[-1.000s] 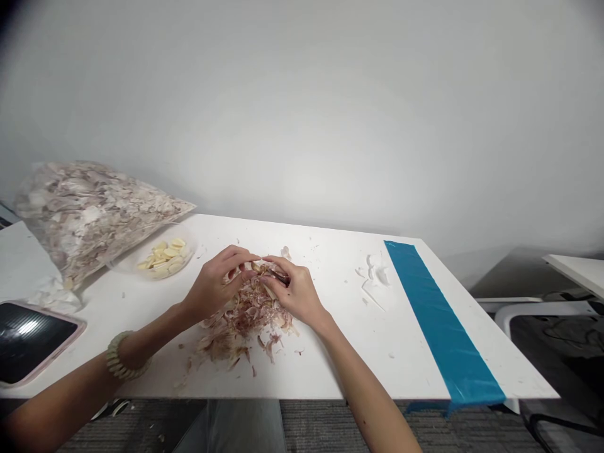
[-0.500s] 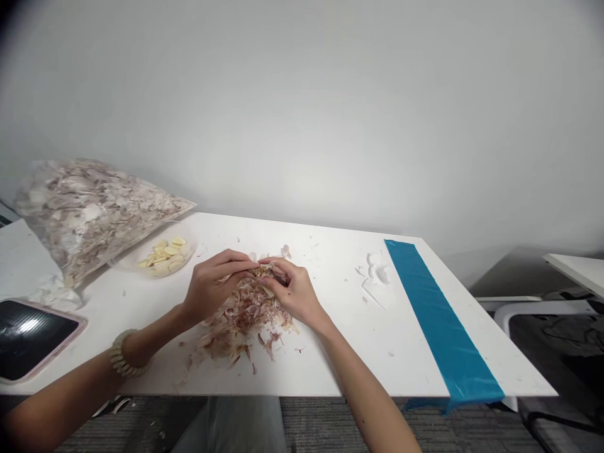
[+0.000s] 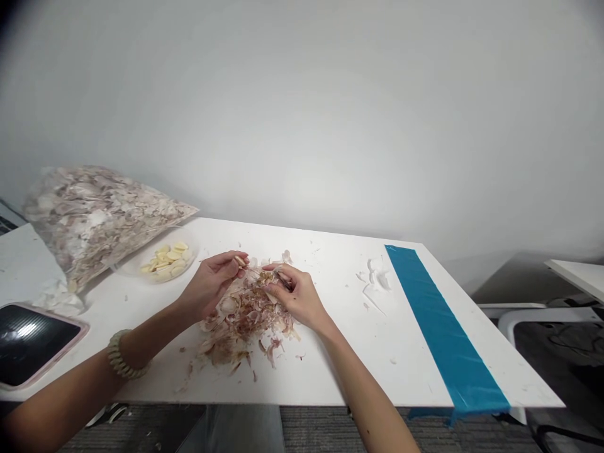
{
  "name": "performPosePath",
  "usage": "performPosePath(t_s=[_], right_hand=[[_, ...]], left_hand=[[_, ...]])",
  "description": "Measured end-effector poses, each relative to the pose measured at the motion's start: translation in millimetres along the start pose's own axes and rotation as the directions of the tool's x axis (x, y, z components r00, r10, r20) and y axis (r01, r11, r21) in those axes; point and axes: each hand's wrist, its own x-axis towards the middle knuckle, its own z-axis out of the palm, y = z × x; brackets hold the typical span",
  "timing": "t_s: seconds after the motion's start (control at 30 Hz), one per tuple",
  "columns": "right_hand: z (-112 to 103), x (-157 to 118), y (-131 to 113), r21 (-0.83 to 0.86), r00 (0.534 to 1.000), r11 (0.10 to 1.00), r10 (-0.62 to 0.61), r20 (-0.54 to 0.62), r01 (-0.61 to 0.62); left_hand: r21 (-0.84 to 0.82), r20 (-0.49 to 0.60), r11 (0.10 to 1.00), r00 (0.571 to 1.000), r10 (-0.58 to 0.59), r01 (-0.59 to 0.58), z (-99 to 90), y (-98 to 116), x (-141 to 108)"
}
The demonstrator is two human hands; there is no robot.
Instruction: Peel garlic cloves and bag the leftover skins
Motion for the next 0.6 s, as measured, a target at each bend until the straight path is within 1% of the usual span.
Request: performPosePath(t_s=[0.07,0.13,0.27,0.33,0.4,0.47,0.53,0.6], right_hand=[[-2.0,0.2,0.6,0.002,1.0,1.0,0.012,-0.004,-0.012],[-3.6,0.3,1.1,0.011,1.0,1.0,0.026,-0.005,-0.026],[-5.0,1.1,3.6,0.031,0.997,0.997,0.072,0.02,-0.072],[-5.3,2.6,8.3,-0.009,0.998,0.998,0.066,0.018,-0.065],[-6.3,5.0,15.7,-0.096,0.997,0.994,0.054,-0.059,-0.059],[-8.6,7.6,23.9,-0.179,0.983,0.98,0.05,-0.179,-0.082],[-12.1,9.5,29.9,-0.209,0.959,0.972,0.049,-0.28,-0.111],[-15.5,10.3,32.0,-0.201,0.939,0.972,0.05,-0.341,-0.124]], left_hand=[[-0.114,-0.01,0.991,0.997,-0.072,0.071,1.1,2.0,0.2],[-0.171,-0.005,0.979,0.993,-0.115,0.112,2.6,4.2,-0.4],[-0.191,0.019,0.971,0.989,-0.146,0.147,3.7,5.8,-1.4],[-0.202,0.021,0.968,0.988,-0.151,0.152,3.0,5.1,-1.0],[-0.21,0.02,0.965,0.987,-0.157,0.157,1.8,4.2,0.0],[-0.214,0.015,0.963,0.986,-0.167,0.167,0.4,3.4,1.2],[-0.218,0.009,0.959,0.983,-0.182,0.179,-0.6,3.0,2.3],[-0.218,-0.002,0.957,0.981,-0.196,0.191,-1.3,2.8,3.1]])
